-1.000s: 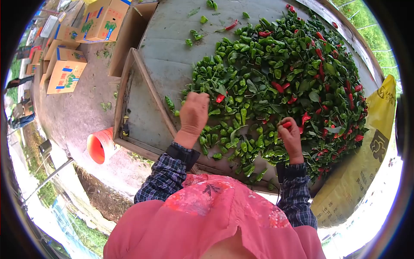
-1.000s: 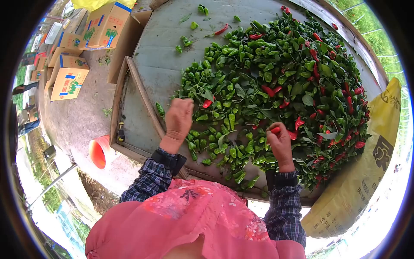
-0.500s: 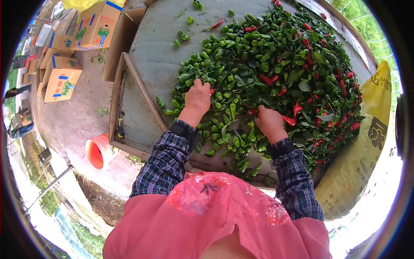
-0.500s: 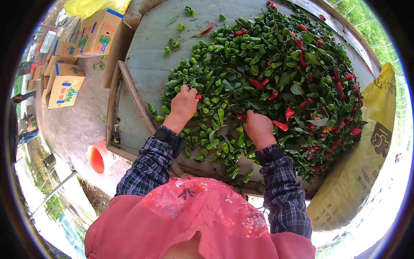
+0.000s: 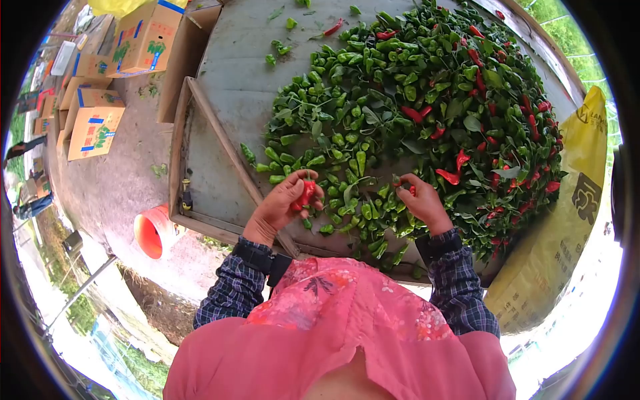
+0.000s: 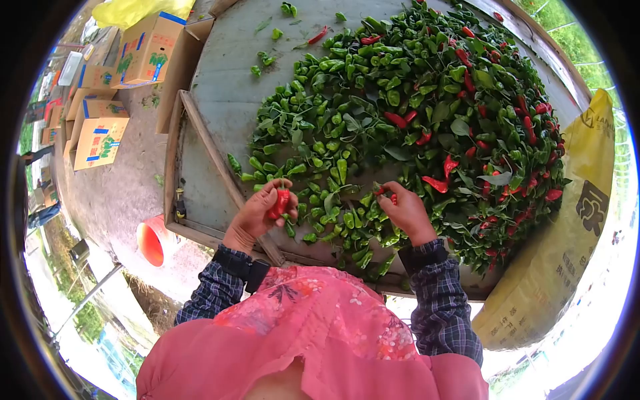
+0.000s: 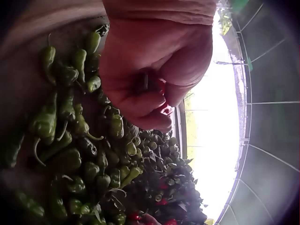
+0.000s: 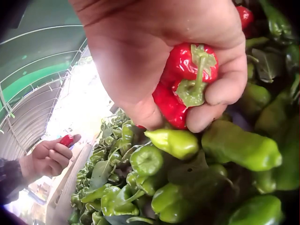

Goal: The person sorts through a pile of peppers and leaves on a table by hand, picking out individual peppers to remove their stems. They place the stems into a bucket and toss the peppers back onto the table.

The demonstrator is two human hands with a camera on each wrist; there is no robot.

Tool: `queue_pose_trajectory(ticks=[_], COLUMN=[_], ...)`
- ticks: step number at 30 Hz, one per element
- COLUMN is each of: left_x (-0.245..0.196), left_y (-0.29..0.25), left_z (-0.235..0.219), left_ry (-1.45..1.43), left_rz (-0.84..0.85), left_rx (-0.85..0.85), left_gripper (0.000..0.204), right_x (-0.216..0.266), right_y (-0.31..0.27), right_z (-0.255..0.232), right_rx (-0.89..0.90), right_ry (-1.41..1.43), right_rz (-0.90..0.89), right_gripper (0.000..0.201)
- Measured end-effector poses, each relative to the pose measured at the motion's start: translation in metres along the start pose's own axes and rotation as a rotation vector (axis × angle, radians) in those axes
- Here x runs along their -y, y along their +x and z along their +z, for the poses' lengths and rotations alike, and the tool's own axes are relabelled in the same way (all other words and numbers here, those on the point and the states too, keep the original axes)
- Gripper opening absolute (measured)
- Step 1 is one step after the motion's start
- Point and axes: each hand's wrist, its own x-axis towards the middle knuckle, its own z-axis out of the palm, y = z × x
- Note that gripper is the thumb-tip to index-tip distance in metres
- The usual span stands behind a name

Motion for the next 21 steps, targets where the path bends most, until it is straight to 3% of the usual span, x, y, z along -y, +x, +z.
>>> queue_pose_trajectory(ticks=[2, 5, 7, 9, 11, 12, 13, 15, 17, 21], left_x=[0.013, 0.023, 0.03, 0.043, 0.058, 0.06, 0.056, 0.04, 0.029, 0.019], left_y=[0.007, 0.028, 0.043, 0.055, 0.07, 0.074, 0.073, 0.07, 0.067, 0.068], left_z=[0.007, 0.037, 0.057, 0.083, 0.092, 0.09, 0.088, 0.077, 0.069, 0.073], left_ry=[0.028, 0.129, 0.429, 0.498, 0.509, 0.361, 0.36, 0.338, 0.404, 0.319], left_rz=[-0.023, -0.118, -0.162, -0.083, 0.019, 0.051, 0.049, -0.03, -0.031, -0.136], left_rx=[0.013, -0.081, -0.067, -0.014, -0.065, -0.07, -0.064, -0.157, -0.131, 0.002], left_gripper=[0.042, 0.037, 0.032, 0.026, 0.021, 0.018, 0.018, 0.017, 0.016, 0.016], right_x=[0.002, 0.002, 0.014, 0.043, 0.052, 0.053, 0.045, 0.015, -0.001, -0.023], right_y=[-0.006, -0.016, -0.024, -0.04, -0.054, -0.057, -0.057, -0.056, -0.05, -0.018], right_z=[-0.004, -0.002, 0.002, 0.001, -0.002, -0.004, -0.01, -0.035, -0.059, -0.067], right_rx=[0.11, 0.127, 0.107, -0.014, -0.052, -0.07, -0.074, -0.284, -0.411, -0.333], right_ry=[0.314, 0.513, 0.55, 0.207, 0.128, 0.056, 0.054, -0.067, -0.26, -0.575], right_rz=[0.136, 0.095, 0.101, -0.072, -0.131, -0.207, -0.202, -0.052, -0.016, 0.097], right_gripper=[0.028, 0.025, 0.025, 0.023, 0.022, 0.021, 0.021, 0.022, 0.029, 0.027])
